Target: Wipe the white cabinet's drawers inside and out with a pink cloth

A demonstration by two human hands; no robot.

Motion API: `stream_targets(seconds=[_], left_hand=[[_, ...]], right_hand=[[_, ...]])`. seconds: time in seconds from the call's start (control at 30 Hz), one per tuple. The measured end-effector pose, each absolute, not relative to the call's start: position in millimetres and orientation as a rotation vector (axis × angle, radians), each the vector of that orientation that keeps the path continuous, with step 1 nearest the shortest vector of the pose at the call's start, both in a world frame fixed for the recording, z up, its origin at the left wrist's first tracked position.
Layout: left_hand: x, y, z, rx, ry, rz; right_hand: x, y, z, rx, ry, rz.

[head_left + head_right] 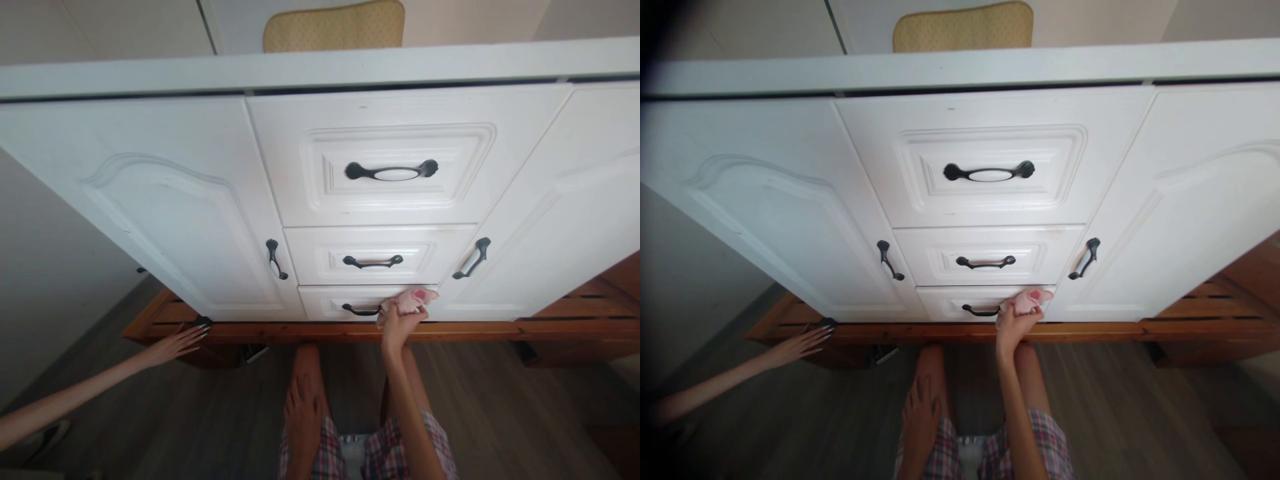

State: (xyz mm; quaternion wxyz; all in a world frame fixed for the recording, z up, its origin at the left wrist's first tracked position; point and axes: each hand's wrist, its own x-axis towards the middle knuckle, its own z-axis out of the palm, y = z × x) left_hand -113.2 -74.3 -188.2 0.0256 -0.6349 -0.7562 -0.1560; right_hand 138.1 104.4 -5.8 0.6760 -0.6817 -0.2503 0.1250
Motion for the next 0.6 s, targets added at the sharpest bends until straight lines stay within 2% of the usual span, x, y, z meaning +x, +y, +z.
stream_targets(seconds=[0.13,0.27,0.6], left_hand=[[-115,-71,-193,-1.962,-2.32,-0.434],[-118,-73,-201,-1.973,-2.318,-0.468],[-119,-70,-212,-1.969,-2.402,-0.509]], right_hand=[[54,109,3,-1.605,-0.917,0.126],[-5,115,-2,-1.615,-1.179,0.176],[-50,118,-39,-1.666,-1.744,0.241]])
